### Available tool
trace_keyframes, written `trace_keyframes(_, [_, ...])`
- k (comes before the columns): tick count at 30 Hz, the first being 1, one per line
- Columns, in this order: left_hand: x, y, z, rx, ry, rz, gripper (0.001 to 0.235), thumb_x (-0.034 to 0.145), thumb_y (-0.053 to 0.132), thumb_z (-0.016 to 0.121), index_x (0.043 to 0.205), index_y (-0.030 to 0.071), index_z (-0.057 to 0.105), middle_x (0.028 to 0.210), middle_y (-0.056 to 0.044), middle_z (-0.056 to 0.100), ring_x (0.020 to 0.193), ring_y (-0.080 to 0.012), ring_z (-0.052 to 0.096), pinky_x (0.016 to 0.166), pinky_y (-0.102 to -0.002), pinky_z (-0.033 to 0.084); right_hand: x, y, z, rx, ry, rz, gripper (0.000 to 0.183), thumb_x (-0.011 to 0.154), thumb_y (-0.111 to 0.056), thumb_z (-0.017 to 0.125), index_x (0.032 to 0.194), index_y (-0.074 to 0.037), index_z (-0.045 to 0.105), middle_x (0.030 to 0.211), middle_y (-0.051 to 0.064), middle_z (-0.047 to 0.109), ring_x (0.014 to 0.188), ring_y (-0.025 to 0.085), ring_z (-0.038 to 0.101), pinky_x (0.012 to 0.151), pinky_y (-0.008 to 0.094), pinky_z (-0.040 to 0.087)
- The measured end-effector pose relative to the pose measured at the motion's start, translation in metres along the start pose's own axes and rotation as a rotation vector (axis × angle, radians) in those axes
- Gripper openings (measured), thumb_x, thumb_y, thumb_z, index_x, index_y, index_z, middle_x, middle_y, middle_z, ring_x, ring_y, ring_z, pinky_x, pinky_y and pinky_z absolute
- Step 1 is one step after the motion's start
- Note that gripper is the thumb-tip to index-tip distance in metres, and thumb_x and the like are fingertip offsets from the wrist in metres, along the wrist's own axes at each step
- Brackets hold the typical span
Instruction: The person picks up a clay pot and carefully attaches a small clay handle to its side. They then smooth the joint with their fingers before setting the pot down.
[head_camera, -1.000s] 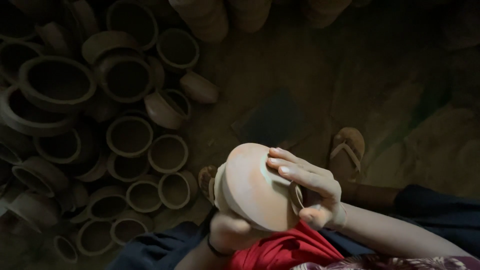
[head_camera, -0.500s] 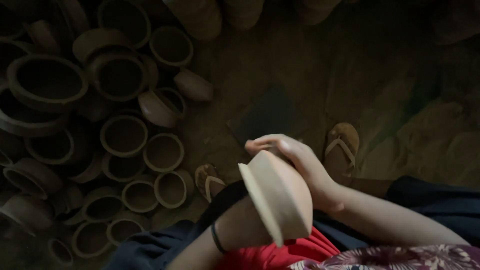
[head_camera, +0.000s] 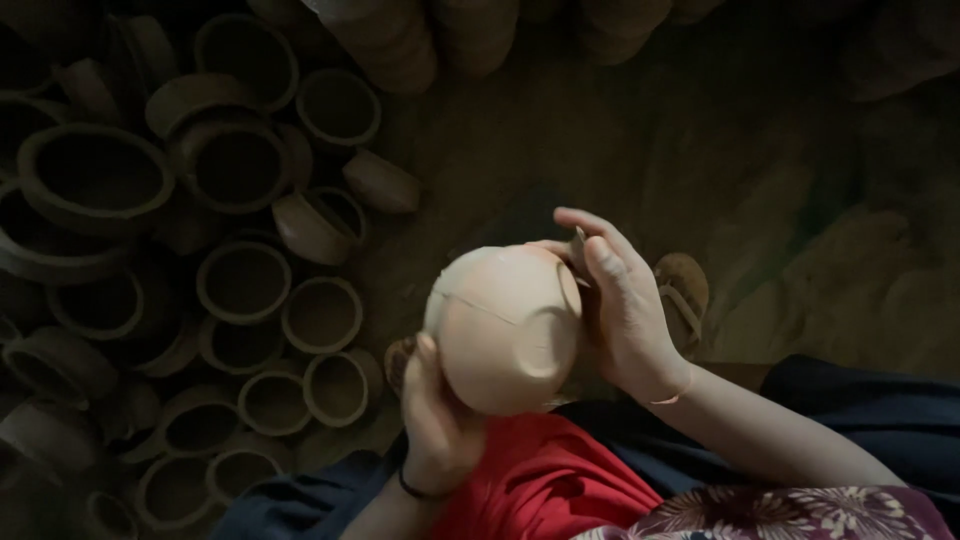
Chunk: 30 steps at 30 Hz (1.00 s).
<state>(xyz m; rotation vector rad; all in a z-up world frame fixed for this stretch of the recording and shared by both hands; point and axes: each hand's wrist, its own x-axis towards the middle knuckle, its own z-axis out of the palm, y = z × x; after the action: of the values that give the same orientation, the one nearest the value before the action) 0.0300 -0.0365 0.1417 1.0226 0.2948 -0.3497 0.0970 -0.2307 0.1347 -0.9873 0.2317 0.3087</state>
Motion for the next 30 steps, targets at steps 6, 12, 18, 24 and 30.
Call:
trace_keyframes(6, [0.008,0.003,-0.010,-0.396,0.352,-0.206,0.067,0.104,0.056,0.034,0.143,0.006,0.052,0.138,-0.013,0.060,0.126,-0.0277,0.059,0.106,-0.045,0.048,-0.014,0.017,-0.011,0.089,-0.102,-0.076,0.061,0.106,-0.047,0.064,0.141,0.000,0.045,0.140,0.024,0.062,0.127,0.029,0.062,0.112,0.044,0.050])
trace_keyframes(12, [0.010,0.009,0.003,-0.497,0.264,-0.304,0.065,0.103,0.055,0.034,0.143,0.008,0.053,0.141,-0.012,0.060,0.127,-0.0263,0.059,0.107,-0.042,0.047,-0.024,0.017,-0.012,-0.358,-0.255,-0.442,0.065,0.103,-0.045,0.072,0.145,0.001,0.051,0.151,0.022,0.054,0.147,0.029,0.052,0.127,0.042,0.041])
trace_keyframes(18, [0.004,0.014,0.001,-0.100,0.194,-0.124,0.062,0.106,0.053,0.033,0.131,0.005,0.062,0.122,-0.014,0.070,0.110,-0.0239,0.069,0.090,-0.038,0.056,-0.016,0.023,-0.005,-0.293,-0.237,-0.401,0.068,0.103,-0.048,0.069,0.151,-0.006,0.047,0.157,0.019,0.051,0.146,0.027,0.052,0.125,0.040,0.043])
trace_keyframes(24, [0.008,-0.020,-0.018,0.075,0.138,0.172,0.050,0.111,0.045,0.043,0.093,0.002,0.063,0.080,-0.006,0.066,0.070,-0.0117,0.059,0.061,-0.027,0.048,-0.008,0.039,-0.004,0.280,0.222,0.365,0.052,0.101,-0.054,0.054,0.132,-0.012,0.051,0.129,0.011,0.061,0.120,0.025,0.061,0.103,0.044,0.050])
trace_keyframes(30, [0.004,-0.010,-0.021,0.301,-0.006,0.207,0.047,0.110,0.041,0.051,0.081,0.005,0.057,0.070,0.005,0.052,0.063,-0.0042,0.045,0.055,-0.022,0.037,-0.008,0.016,0.004,0.221,0.058,0.205,0.045,0.101,-0.040,0.049,0.135,-0.011,0.050,0.128,0.016,0.065,0.117,0.027,0.066,0.099,0.044,0.054])
